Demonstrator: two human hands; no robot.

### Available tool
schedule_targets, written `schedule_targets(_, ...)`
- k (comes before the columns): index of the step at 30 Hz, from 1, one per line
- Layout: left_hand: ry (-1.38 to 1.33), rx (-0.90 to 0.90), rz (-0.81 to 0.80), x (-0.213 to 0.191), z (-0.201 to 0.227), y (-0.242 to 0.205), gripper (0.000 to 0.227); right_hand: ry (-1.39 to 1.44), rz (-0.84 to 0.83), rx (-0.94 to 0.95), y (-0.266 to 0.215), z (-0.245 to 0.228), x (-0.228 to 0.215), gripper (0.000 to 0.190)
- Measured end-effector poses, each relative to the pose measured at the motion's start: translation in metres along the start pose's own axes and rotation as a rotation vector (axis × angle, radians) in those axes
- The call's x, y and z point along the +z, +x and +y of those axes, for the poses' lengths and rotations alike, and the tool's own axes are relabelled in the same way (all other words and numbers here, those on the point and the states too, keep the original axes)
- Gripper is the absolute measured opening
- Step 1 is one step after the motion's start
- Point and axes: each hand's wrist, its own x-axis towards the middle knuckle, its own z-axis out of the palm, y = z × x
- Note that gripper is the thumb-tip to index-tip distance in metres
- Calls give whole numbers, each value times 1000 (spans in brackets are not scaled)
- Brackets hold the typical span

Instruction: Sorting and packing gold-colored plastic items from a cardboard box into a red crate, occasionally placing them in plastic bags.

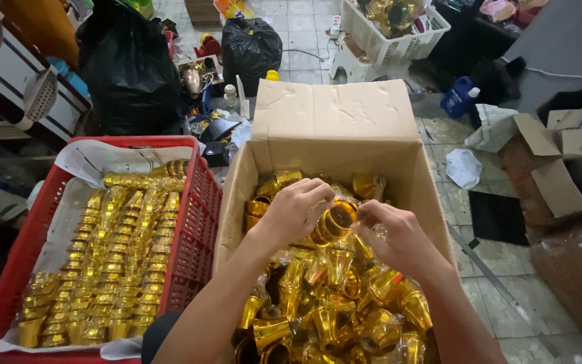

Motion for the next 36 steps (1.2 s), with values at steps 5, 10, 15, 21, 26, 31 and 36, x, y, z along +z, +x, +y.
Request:
schedule_targets(5,-172,-74,61,19,-13,-2,7,-13,31,-60,2,13,11,15)
schedule_targets(10,-386,-450,-233,-33,39,13,104,69,248,-147,7,6,10,10)
schedule_targets(15,-324,-359,-417,8,23,5,102,195,348,-168,7,0,1,5)
schedule_targets(21,-363,-263,-293,29,40,-3,102,454,359,-130,2,-28,-13,4)
schedule_targets(26,-296,-143,-217,34,41,-4,96,547,377,-52,0,-29,-9,5)
schedule_targets(31,-260,-46,-110,58,19,-8,80,321,475,-15,-2,-4,-6,11)
schedule_targets(36,-57,77,63,73,6,-16,78,394,377,151,-2,-10,-6,15)
